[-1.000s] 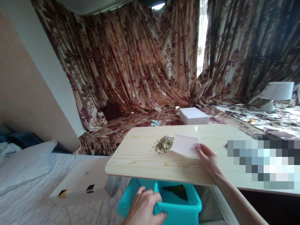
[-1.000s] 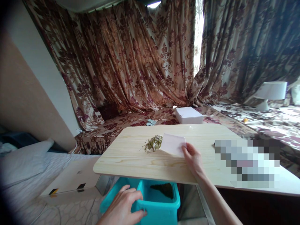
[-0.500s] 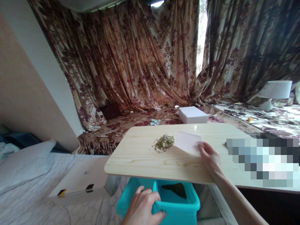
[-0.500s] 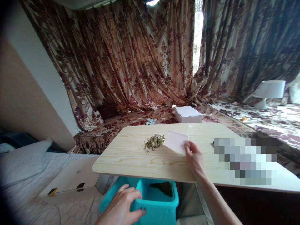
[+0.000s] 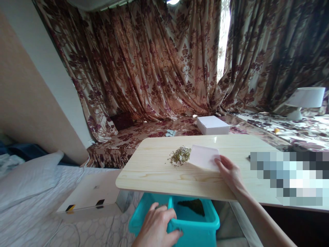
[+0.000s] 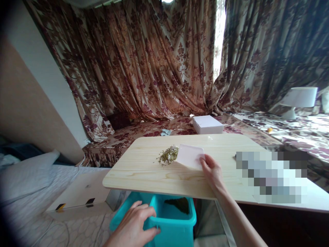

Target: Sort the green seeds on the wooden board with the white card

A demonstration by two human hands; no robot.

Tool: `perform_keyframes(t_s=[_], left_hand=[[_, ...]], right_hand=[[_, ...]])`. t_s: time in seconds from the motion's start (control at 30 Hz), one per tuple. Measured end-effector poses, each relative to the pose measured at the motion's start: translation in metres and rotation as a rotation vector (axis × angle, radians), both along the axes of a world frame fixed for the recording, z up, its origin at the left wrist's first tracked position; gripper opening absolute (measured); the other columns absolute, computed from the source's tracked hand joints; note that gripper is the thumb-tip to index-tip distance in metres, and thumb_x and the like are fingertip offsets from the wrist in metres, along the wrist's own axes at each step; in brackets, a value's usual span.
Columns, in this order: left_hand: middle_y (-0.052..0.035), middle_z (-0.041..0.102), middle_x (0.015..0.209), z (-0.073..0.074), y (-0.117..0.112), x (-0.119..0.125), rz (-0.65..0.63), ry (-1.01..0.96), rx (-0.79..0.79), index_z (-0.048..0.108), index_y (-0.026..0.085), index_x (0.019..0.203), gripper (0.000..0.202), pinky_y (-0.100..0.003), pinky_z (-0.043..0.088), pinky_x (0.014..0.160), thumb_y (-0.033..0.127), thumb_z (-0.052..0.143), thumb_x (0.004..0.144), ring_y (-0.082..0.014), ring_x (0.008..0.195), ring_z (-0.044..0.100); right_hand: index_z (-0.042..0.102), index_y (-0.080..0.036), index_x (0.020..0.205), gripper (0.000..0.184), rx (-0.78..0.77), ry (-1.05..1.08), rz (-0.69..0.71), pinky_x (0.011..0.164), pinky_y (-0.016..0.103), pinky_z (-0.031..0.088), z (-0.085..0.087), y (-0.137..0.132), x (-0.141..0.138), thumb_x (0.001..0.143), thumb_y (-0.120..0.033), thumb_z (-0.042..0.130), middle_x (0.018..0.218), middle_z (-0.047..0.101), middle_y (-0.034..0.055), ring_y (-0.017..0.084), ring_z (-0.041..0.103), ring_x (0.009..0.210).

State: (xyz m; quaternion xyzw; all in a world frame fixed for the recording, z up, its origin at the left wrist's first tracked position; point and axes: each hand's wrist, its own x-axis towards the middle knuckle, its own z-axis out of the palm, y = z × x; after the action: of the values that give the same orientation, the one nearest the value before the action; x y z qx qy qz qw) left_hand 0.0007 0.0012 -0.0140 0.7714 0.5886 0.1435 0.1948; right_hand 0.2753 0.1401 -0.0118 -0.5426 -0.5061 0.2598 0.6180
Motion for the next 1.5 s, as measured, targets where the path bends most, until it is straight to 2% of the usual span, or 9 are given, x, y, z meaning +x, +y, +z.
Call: perform_keyframes(t_s=[0.2,0.4,0.63,0.8,1.2,1.5], left_hand=[[0.0038,0.064,0.083,0.003,-0.002,-0.002,-0.001,-0.004,0.001,0.064,0.027,0.081,0.007,-0.032,0.027,0.103,0.026,0.068,0.075,-0.0188,0.093,0.058],[0.004,0.064,0.083,0.001,-0.002,-0.002,-0.005,-0.015,0.013,0.064,0.026,0.081,0.008,-0.032,0.027,0.102,0.025,0.068,0.075,-0.0183,0.091,0.058],[0.0039,0.065,0.084,0.002,-0.002,-0.002,-0.011,0.015,0.009,0.064,0.027,0.082,0.008,-0.031,0.028,0.101,0.026,0.068,0.075,-0.0188,0.092,0.058],[0.0035,0.065,0.085,0.002,-0.001,-0.002,0.002,0.014,0.003,0.065,0.027,0.081,0.007,-0.032,0.029,0.102,0.026,0.068,0.075,-0.0197,0.094,0.059],[0.0039,0.065,0.082,0.001,-0.001,-0.003,0.006,-0.012,0.013,0.065,0.026,0.079,0.008,-0.032,0.028,0.102,0.025,0.069,0.073,-0.0186,0.091,0.059],[0.0037,0.064,0.083,-0.001,-0.001,-0.005,0.011,-0.022,0.003,0.065,0.026,0.08,0.007,-0.032,0.028,0.102,0.027,0.069,0.074,-0.0188,0.092,0.058]], right_hand=[[0.069,-0.02,0.085,0.023,-0.011,0.008,-0.02,0.075,0.038,0.054,0.001,-0.001,0.001,0.07,-0.035,0.06,0.085,0.076,0.0078,0.026,0.07,0.082],[0.07,-0.02,0.079,0.023,-0.028,0.008,0.062,0.073,0.037,0.056,0.004,-0.003,-0.004,0.067,-0.038,0.062,0.078,0.076,0.0065,0.026,0.07,0.08],[0.07,-0.02,0.079,0.02,-0.019,0.023,0.009,0.074,0.036,0.055,0.006,-0.005,-0.001,0.067,-0.034,0.061,0.08,0.076,0.0059,0.026,0.069,0.082],[0.071,-0.021,0.077,0.02,-0.022,0.018,0.033,0.068,0.035,0.056,0.006,-0.005,-0.001,0.066,-0.035,0.061,0.075,0.075,0.0047,0.026,0.069,0.078],[0.068,-0.021,0.077,0.023,-0.051,0.022,0.044,0.073,0.037,0.055,0.002,-0.003,-0.002,0.065,-0.039,0.06,0.078,0.075,0.0065,0.027,0.07,0.081],[0.07,-0.02,0.068,0.023,-0.101,-0.011,0.136,0.069,0.034,0.055,0.017,-0.014,-0.009,0.06,-0.04,0.064,0.071,0.074,0.0066,0.028,0.07,0.079]])
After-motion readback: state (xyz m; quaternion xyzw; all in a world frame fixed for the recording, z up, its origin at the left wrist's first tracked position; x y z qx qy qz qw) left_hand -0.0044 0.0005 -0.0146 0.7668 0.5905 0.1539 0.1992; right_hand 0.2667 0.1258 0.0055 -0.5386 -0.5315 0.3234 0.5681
